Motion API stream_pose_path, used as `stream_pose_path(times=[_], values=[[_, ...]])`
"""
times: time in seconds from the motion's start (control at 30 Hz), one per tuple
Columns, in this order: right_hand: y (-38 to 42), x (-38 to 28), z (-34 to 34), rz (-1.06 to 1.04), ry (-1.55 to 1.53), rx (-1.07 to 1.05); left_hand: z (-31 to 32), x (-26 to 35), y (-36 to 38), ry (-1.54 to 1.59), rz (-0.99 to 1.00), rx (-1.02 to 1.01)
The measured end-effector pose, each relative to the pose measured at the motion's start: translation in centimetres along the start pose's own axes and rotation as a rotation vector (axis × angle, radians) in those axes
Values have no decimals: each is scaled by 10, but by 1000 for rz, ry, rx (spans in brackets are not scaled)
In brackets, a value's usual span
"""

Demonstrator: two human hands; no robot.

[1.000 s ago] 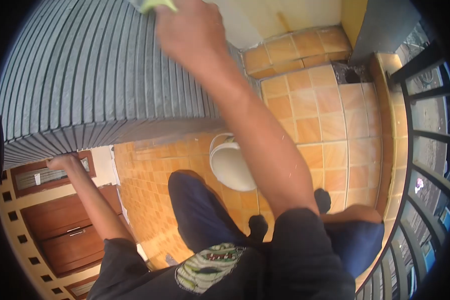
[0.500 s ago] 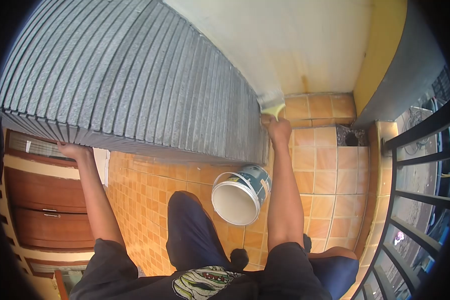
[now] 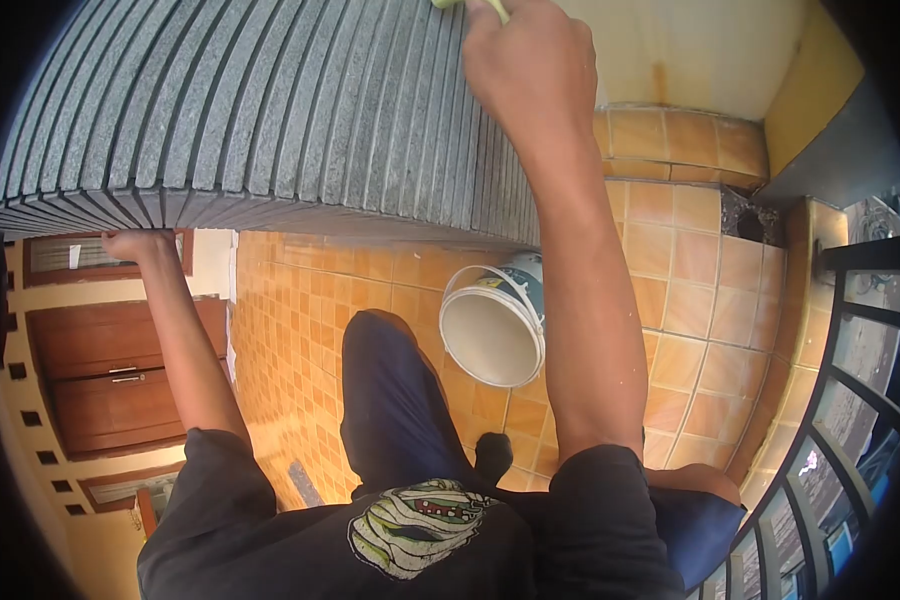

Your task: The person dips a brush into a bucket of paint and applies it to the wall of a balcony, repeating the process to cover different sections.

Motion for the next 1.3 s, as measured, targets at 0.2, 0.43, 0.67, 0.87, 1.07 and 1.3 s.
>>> stream_pose_path(times=[0.2,0.43,0.67,0.87,1.07,1.3], values=[[-8,-15,5,-202,-126,112,17,14,11,124,58,-98],[-1,79,16,-58,215,256,12,15,18,153,25,24],[31,-42,-32,-330,76,313,26,26,29,273,4,-7],[-1,-37,-5,-198,368,147,31,23,34,327,-69,-67],[21,-28,-23,-189,432,205,27,16,23,345,-68,-79],[8,-25,7,-215,537,123,28,20,26,230,12,-104]])
Point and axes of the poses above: each hand's wrist, its own y-axis away from the middle knuckle, its own z-axis out of the palm, x = y × z, the point moved 10 cm from there along -y, towards the middle knuckle, and after that the axes turned 10 degrees about z, right-handed, at the moved point
